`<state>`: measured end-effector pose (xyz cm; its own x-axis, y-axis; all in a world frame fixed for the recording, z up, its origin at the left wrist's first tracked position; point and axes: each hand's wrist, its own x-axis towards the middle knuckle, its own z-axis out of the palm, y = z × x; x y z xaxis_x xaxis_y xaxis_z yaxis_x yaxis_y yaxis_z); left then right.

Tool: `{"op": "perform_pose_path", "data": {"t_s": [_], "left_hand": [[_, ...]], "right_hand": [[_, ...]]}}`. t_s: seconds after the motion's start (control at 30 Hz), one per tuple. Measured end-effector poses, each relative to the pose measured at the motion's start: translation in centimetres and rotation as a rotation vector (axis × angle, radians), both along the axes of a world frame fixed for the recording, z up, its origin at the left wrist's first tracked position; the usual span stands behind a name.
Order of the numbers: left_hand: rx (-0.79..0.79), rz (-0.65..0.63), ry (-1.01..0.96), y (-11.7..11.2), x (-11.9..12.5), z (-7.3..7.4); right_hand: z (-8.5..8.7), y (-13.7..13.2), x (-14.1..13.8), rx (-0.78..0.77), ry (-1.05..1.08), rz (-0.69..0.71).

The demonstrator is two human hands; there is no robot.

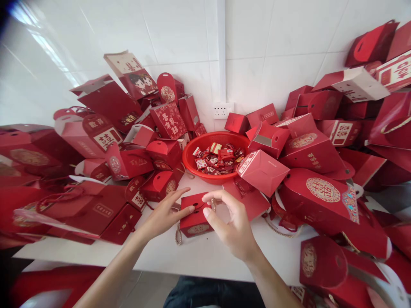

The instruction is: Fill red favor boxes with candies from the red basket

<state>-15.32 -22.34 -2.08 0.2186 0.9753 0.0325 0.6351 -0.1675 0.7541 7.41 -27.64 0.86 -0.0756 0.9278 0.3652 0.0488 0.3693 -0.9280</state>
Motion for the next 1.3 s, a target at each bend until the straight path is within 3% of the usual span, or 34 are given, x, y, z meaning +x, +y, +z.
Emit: {"op": "perform_pose_path", "data": {"t_s": [0.3, 0.4, 0.57, 0.63, 0.7, 0.77, 0.87, 0.97, 1.1, 1.3], "left_hand": [[-0.133, 0.097, -0.187, 0.6, 0.0, 0.2], [-0.153, 0.076, -0.278, 0.8, -0.5, 2.2], [-0.104, -0.070, -0.484, 0.2, -0.4, 7.7], [-0.106, -0.150, -0.531, -0.2, 0.3, 9.0], [-0.085, -0.222, -0.547, -0.3, 1.2, 9.1], [0.001, -0.231, -0.535, -0.1, 2.2, 8.3], [0.120, -0.131, -0.479, 0.5, 3.3, 6.6], [0.106, -0.085, -0.483, 0.9, 4.0, 5.8], [0.130, -0.084, -0.559, 0.8, 4.2, 6.7], [0.094, -0.085, -0.766, -0.1, 3.8, 9.2]], "right_hand": [[0.5, 1.3, -0.6, 0.022, -0.067, 0.021], [0.7, 1.9, -0.3, 0.010, -0.052, 0.036], [1.4, 2.6, -0.2, -0.009, -0.038, 0.113], [1.7, 2.8, -0.6, -0.002, -0.034, 0.139], [2.0, 2.8, -1.1, 0.018, -0.046, 0.176], [2.0, 2.7, -1.6, 0.044, -0.096, 0.194], [1.7, 2.5, -2.2, 0.074, -0.209, 0.143], [1.4, 2.3, -2.5, 0.094, -0.282, 0.078], [1.1, 2.4, -2.3, 0.151, -0.316, 0.068], [-1.1, 2.5, -2.7, 0.217, -0.188, -0.134]]}}
